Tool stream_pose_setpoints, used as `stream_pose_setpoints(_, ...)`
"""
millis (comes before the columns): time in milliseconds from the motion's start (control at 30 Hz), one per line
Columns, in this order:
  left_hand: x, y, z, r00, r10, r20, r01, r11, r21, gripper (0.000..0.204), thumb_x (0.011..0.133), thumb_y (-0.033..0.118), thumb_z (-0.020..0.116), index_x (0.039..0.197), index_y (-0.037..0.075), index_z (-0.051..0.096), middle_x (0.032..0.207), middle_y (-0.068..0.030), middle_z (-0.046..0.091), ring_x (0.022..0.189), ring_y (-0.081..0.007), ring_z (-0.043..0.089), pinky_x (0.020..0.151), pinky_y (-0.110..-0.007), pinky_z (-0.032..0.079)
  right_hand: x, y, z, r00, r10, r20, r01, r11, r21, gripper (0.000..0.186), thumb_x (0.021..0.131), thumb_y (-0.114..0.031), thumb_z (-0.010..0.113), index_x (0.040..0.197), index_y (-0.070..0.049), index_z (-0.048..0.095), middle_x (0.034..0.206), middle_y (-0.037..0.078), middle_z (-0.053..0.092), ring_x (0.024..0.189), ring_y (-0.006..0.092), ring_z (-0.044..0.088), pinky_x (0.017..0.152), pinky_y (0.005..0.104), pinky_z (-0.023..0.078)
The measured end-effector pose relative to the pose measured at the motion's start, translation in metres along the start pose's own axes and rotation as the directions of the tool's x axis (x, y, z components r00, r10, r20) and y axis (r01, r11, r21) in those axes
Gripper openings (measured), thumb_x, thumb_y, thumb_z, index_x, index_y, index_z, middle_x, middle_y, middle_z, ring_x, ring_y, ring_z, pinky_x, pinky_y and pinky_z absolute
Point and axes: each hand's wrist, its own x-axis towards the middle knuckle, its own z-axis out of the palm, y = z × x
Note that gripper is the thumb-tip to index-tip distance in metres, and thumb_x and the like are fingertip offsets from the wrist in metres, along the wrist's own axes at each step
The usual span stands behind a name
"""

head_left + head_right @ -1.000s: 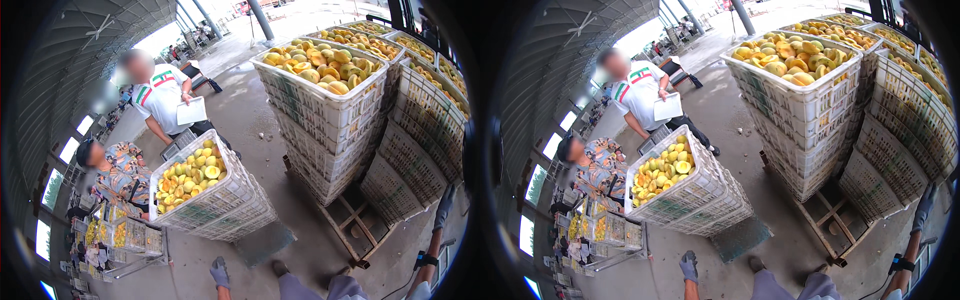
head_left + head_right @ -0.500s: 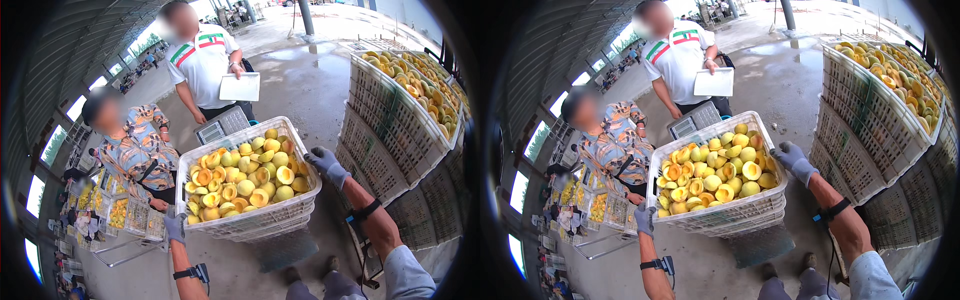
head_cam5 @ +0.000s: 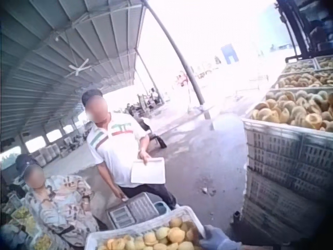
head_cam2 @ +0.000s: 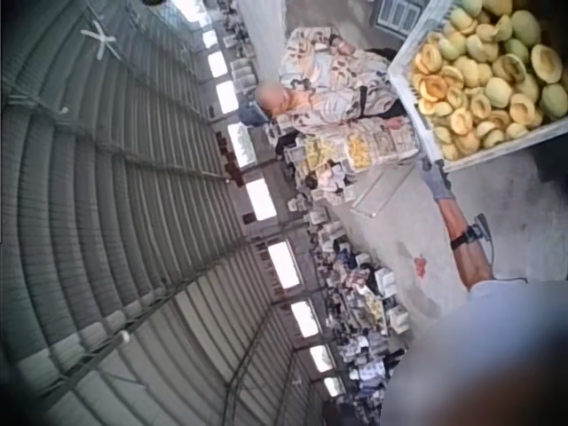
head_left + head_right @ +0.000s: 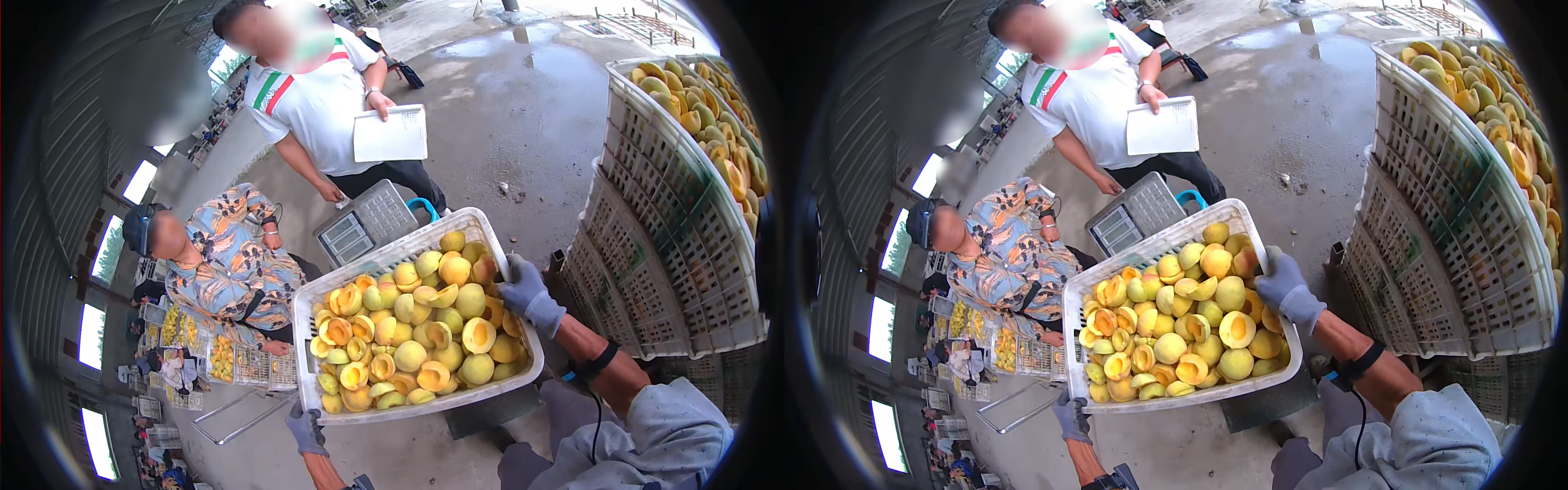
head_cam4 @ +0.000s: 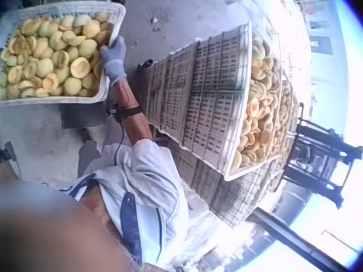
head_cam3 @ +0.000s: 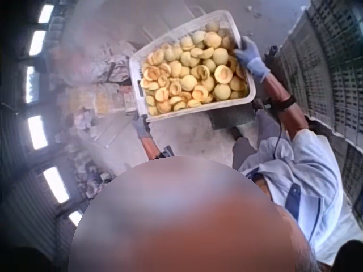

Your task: The recorder is organizing crates of cut peaches in a large warehouse or processing area, moving them onto a pallet while others check paperwork.

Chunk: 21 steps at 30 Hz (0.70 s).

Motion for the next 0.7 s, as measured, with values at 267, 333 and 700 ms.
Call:
stream_pose_setpoints(267,0.049,0.043,-0.007,0.975,-0.149,0.166,0.078,0.924,0.375,0.027,0.080,0.004,0.061,0.105,-0.001,0.067,0.081,-0.0039,0.063,0.059,-0.0114,0.057,0.051,-0.027,0.047,-0.001,-0.048,-0.005,0.912,0.403,0.077,-0.405,0.856,0.321,0.022,0.090,-0.016,0.060,0.103,-0.001,0.051,0.072,0.007,0.058,0.042,0.0129,0.052,0.034,0.0278,0.043)
stream_pose_setpoints(333,0.073,0.052,0.026,0.975,0.034,0.221,-0.060,0.992,0.111,0.017,0.085,0.012,0.066,0.098,0.000,0.067,0.075,-0.0007,0.061,0.058,-0.0110,0.055,0.054,-0.027,0.046,-0.002,-0.045,-0.005,0.904,0.422,0.061,-0.422,0.865,0.272,0.026,0.092,-0.023,0.063,0.098,0.000,0.052,0.073,0.009,0.062,0.042,0.0126,0.052,0.034,0.0280,0.042)
stream_pose_setpoints(700,0.149,0.016,0.075,0.941,0.126,0.314,-0.135,0.991,0.008,0.015,0.086,0.012,0.066,0.084,-0.002,0.062,0.065,-0.0072,0.062,0.049,-0.0141,0.059,0.044,-0.030,0.046,-0.038,-0.118,0.017,0.863,0.501,0.068,-0.504,0.844,0.181,0.022,0.095,-0.024,0.057,0.088,-0.004,0.058,0.057,0.001,0.046,0.040,0.0120,0.040,0.037,0.0278,0.036)
